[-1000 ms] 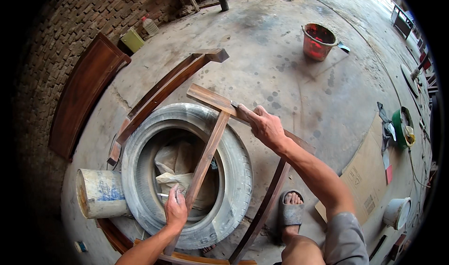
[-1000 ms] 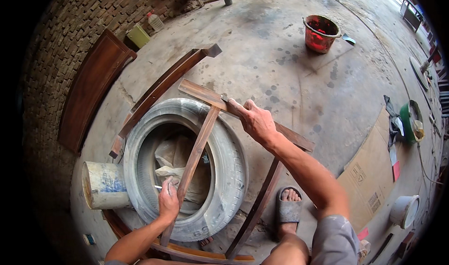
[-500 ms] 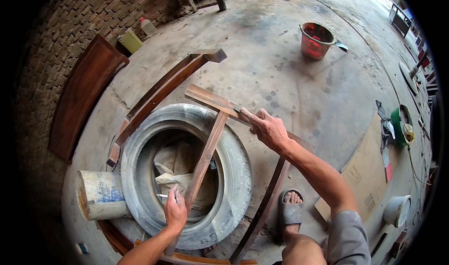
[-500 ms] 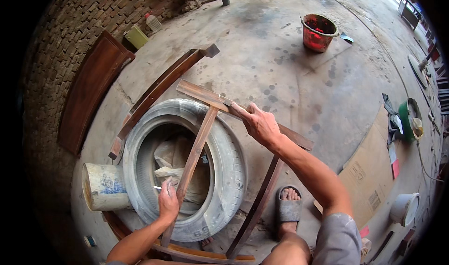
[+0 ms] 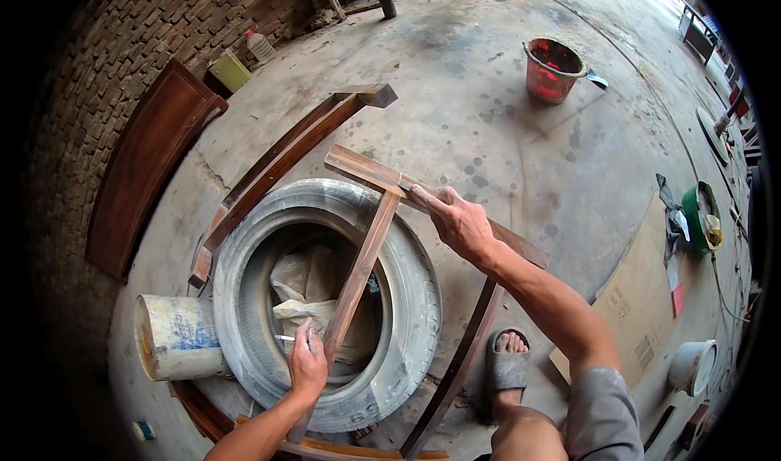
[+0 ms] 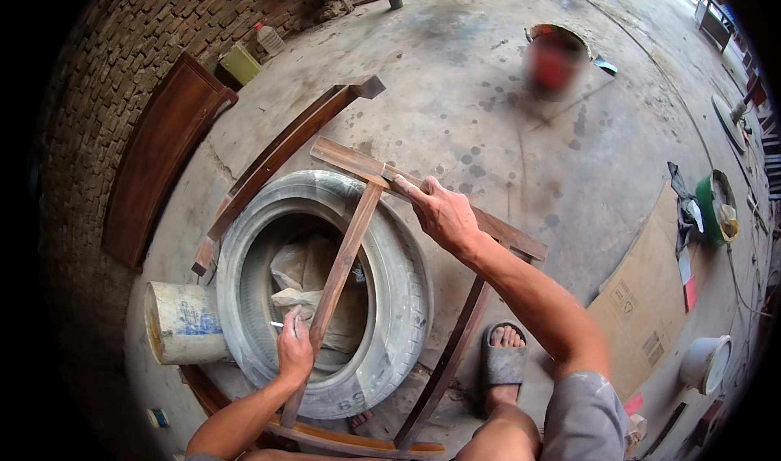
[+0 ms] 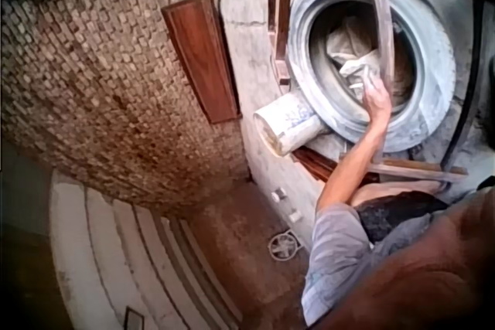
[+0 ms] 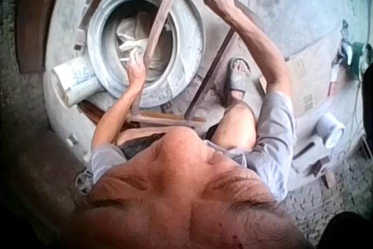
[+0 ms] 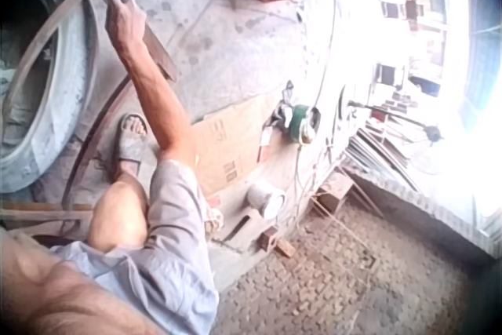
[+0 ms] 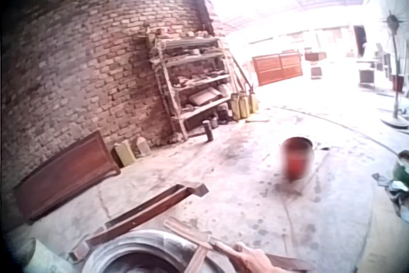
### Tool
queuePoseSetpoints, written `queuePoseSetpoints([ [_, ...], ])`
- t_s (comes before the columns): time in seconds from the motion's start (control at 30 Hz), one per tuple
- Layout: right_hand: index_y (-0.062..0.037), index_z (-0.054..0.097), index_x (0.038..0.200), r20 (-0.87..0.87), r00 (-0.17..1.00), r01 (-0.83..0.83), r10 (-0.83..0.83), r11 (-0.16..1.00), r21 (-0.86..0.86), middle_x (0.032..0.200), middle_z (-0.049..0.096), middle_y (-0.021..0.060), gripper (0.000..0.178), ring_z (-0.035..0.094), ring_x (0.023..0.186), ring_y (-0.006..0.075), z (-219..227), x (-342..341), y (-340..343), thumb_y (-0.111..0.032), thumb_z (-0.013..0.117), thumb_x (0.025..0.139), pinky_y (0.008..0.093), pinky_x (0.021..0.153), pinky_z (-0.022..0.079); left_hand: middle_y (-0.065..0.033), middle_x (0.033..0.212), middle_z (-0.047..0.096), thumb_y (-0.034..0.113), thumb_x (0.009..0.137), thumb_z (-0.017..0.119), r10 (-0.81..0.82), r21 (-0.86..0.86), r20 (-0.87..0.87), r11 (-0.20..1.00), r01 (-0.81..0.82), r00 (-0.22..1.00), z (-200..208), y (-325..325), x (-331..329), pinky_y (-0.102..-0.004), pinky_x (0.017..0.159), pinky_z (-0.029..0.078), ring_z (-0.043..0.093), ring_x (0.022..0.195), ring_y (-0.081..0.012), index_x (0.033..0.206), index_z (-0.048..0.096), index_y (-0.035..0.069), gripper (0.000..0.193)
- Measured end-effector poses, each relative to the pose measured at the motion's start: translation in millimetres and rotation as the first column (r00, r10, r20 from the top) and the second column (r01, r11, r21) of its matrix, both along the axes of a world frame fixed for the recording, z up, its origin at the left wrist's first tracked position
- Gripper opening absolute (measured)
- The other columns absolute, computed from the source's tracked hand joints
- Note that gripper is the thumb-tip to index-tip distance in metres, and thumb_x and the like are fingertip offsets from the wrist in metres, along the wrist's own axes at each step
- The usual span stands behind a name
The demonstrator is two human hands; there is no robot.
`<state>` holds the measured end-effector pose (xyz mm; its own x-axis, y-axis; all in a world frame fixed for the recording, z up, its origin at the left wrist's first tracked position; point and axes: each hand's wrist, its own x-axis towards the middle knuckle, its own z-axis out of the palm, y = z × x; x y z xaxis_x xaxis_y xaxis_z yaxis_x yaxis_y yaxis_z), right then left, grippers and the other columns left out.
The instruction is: The person sits on the floor and sands a wooden frame resting on a tire using a sanding block. They repeatedly rub the sanding block along the frame's edges and surfaces to smooth the wood.
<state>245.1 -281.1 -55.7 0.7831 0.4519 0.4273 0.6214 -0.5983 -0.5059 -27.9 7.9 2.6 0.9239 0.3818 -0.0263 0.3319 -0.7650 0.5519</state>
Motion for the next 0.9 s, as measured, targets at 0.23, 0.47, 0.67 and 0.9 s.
queuePoseSetpoints([
  [0.23, -0.0286, 0.052, 0.15, -0.033, 0.999, 0.03, -0.03, 1.0, -0.003, 0.088, 0.055, 0.013, 0.062, 0.06, 0.065, 0.0322, 3, -5, -3, -0.009, 0.064, 0.093, 0.0443, 0.058, 0.053, -0.027, 0.117, 0.068, 0.017, 0.103, 0.047, 0.004, -0.01, 0.002, 1.0, -0.004, 1.0, -1, 1, -1, -0.0467, 0.096, 0.051, 0.066, 0.11, -0.0429, 0.138, 0.053, -0.003, 0.041],
  [0.47, -0.0268, 0.05, 0.15, -0.076, 0.997, -0.008, 0.007, 1.0, -0.014, 0.092, 0.056, 0.0138, 0.057, 0.063, 0.069, 0.034, 5, -7, -6, -0.011, 0.061, 0.096, 0.0455, 0.058, 0.053, -0.0286, 0.118, 0.067, 0.017, 0.103, 0.048, 0.002, 0.034, 0.018, 0.999, -0.002, 1.0, -4, 3, -2, -0.0472, 0.096, 0.051, 0.065, 0.111, -0.0449, 0.136, 0.055, -0.004, 0.04],
  [0.67, -0.0273, 0.05, 0.15, -0.015, 1.0, 0.022, -0.022, 1.0, 0.009, 0.091, 0.056, 0.0129, 0.057, 0.063, 0.069, 0.0322, 4, 4, 6, -0.011, 0.061, 0.096, 0.0444, 0.058, 0.053, -0.0288, 0.12, 0.067, 0.018, 0.103, 0.049, 0.001, 0.022, 0.012, 1.0, -0.002, 1.0, -5, 2, -1, -0.0471, 0.097, 0.051, 0.065, 0.112, -0.0449, 0.137, 0.054, -0.004, 0.041],
  [0.9, -0.0273, 0.053, 0.149, -0.033, 0.999, 0.034, -0.034, 0.999, -0.006, 0.09, 0.057, 0.0103, 0.061, 0.061, 0.069, 0.0292, 3, 0, -2, -0.012, 0.068, 0.092, 0.0411, 0.06, 0.054, -0.0282, 0.12, 0.067, 0.017, 0.102, 0.049, 0.01, -0.01, 0.004, 1.0, -0.01, 1.0, -3, 2, 0, -0.047, 0.097, 0.051, 0.065, 0.112, -0.0442, 0.138, 0.054, -0.004, 0.041],
])
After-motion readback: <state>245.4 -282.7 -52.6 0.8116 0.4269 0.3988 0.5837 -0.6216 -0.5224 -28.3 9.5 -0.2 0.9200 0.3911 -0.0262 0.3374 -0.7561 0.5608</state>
